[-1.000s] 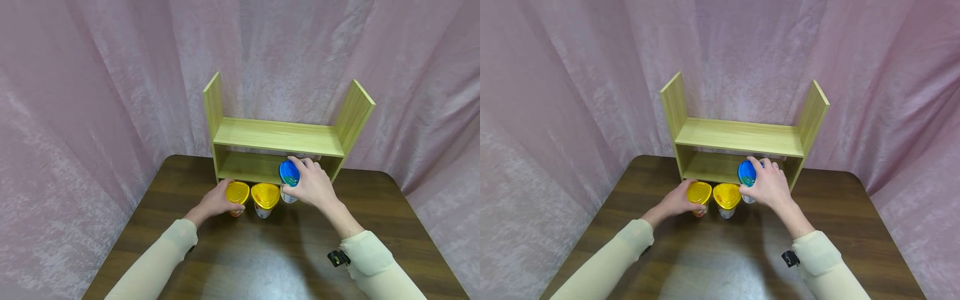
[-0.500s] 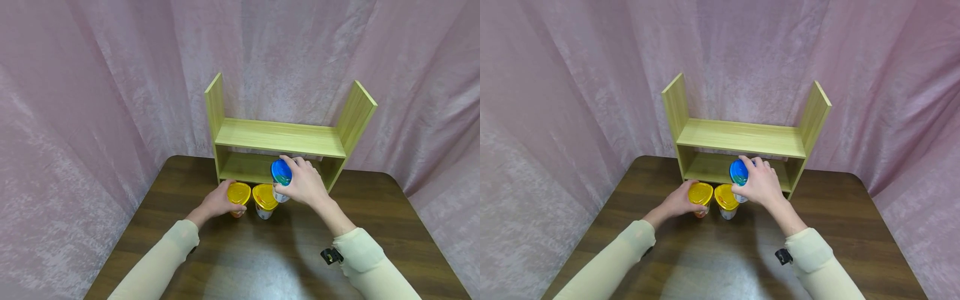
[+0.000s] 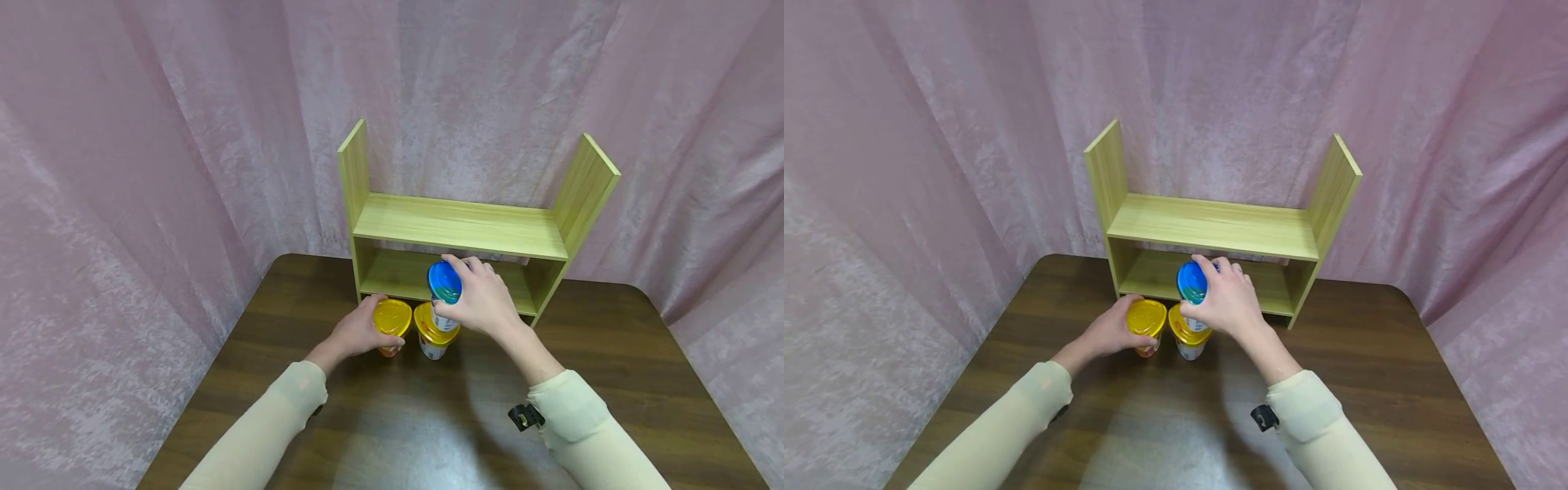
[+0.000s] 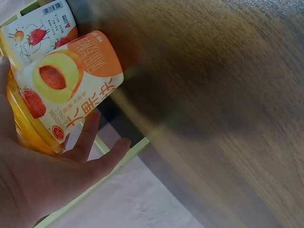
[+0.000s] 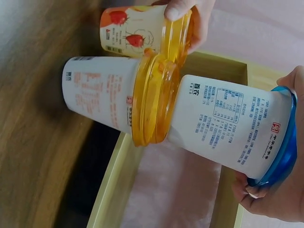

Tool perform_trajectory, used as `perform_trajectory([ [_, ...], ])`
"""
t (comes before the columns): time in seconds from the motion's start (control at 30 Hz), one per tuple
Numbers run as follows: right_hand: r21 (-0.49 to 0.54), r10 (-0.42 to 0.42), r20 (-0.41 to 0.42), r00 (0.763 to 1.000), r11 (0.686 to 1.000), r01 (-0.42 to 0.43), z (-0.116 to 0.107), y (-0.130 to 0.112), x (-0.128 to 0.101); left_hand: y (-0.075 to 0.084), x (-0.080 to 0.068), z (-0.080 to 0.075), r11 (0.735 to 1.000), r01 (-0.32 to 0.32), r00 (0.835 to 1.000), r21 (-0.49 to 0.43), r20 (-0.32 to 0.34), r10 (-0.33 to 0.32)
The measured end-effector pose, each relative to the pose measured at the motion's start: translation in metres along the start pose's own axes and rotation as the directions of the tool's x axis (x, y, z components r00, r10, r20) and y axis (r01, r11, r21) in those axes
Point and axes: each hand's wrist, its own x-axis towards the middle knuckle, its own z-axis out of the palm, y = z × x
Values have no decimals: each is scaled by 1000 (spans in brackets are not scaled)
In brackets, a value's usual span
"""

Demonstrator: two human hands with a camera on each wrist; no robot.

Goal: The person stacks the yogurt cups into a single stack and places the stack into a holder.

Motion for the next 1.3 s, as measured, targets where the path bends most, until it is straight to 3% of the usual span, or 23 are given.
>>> perform_trajectory([
  [0.63, 36, -24, 27, 999, 999, 23, 10, -22, 11, 2, -1, -1, 1000, 4, 1000, 25, -2, -4],
  [1.3, 73, -96, 61, 994, 993, 92, 24, -42, 19, -2, -2, -2, 998, -6, 1000, -70, 19, 7],
])
